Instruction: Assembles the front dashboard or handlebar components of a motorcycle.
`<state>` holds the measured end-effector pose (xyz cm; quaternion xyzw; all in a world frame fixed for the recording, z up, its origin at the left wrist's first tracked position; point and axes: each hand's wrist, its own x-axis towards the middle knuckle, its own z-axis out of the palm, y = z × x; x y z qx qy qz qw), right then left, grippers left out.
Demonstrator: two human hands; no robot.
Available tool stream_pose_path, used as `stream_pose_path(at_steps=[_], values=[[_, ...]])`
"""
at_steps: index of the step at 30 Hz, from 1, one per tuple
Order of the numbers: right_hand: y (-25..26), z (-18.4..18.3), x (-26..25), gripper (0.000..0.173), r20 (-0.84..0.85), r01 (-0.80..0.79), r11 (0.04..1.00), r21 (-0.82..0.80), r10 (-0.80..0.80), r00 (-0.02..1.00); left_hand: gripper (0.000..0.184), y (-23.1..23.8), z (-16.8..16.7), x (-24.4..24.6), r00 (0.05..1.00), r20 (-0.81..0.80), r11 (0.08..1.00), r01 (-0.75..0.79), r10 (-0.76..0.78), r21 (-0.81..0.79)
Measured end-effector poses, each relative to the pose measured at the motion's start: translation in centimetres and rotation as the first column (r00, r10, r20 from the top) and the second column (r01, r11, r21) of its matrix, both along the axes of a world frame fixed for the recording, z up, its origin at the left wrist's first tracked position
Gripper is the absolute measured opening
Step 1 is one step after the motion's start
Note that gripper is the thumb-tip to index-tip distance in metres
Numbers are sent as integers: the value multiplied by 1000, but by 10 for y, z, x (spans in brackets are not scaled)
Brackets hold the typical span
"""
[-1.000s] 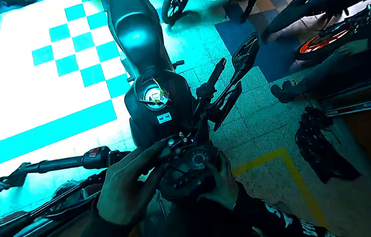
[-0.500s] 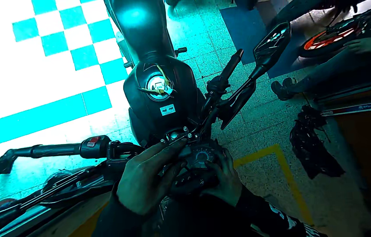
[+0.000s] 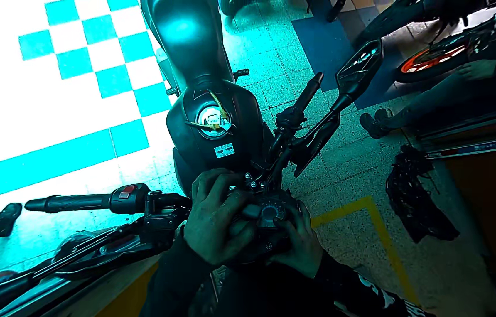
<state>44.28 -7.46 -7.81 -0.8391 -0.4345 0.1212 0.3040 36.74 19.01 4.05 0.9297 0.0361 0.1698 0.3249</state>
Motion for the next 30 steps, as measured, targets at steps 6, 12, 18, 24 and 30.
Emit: stream_pose_path(at_steps=[6,12,18,24,30], values=[[-1,0,0,90,-17,-2,1000,-26,2,1000,33,-47,-16,13,932,91,925,-359,350,124],[0,-1,-2,85,-20,3,1000,-6,-3,1000,39,-69,11,37,826,-121,736,-411,550,538],[2,9,-2,82,-55,36,998,51,-33,998,15,-70,4,28,960,229,987,-162,159,-7],[0,3,-3,86,-36,15,1000,-4,-15,999,29,-66,-22,21,919,381,587,255,99,-768],[0,0,-4,90,2,12,1000,-23,-12,1000,27,-59,-30,13,946,142,-262,222,291,-939]])
